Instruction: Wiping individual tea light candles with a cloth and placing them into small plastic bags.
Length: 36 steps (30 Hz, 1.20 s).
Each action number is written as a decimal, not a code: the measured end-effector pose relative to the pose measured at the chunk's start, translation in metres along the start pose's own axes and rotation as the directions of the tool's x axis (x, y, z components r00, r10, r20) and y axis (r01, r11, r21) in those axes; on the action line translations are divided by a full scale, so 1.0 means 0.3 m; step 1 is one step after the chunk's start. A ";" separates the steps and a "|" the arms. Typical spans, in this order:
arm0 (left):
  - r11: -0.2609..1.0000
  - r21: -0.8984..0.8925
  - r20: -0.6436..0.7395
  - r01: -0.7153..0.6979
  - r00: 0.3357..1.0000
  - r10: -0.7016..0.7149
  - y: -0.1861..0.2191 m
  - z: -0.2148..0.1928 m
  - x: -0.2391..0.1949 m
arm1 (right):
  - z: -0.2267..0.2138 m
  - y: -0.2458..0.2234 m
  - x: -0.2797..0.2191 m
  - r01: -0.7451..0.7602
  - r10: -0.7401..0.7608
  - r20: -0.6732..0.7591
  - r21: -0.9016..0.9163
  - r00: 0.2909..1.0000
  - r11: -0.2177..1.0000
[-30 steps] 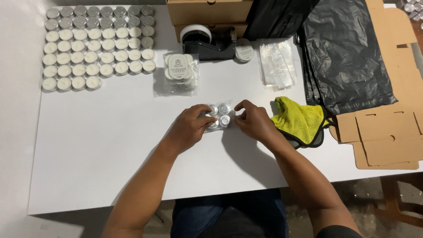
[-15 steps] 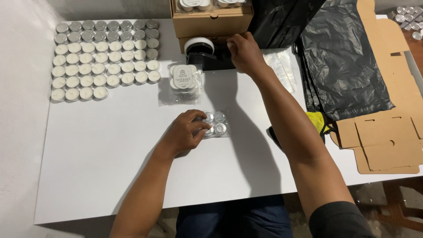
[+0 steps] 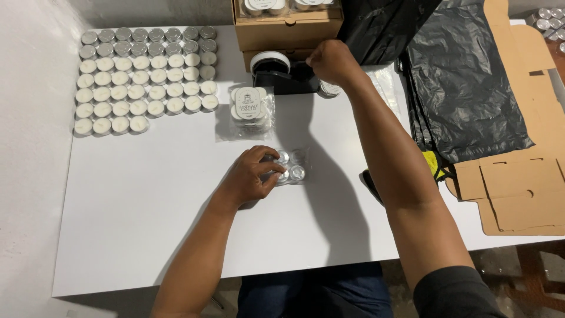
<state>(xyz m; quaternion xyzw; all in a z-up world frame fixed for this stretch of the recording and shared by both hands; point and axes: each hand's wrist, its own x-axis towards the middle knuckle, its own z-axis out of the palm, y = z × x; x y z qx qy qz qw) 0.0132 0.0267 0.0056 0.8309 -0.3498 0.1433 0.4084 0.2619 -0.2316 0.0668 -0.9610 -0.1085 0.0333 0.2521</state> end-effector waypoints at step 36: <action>0.992 -0.122 -0.035 0.030 0.999 -0.035 -0.009 0.018 -0.002 | -0.090 0.029 -0.321 0.057 -0.055 -0.015 0.314 0.998 0.948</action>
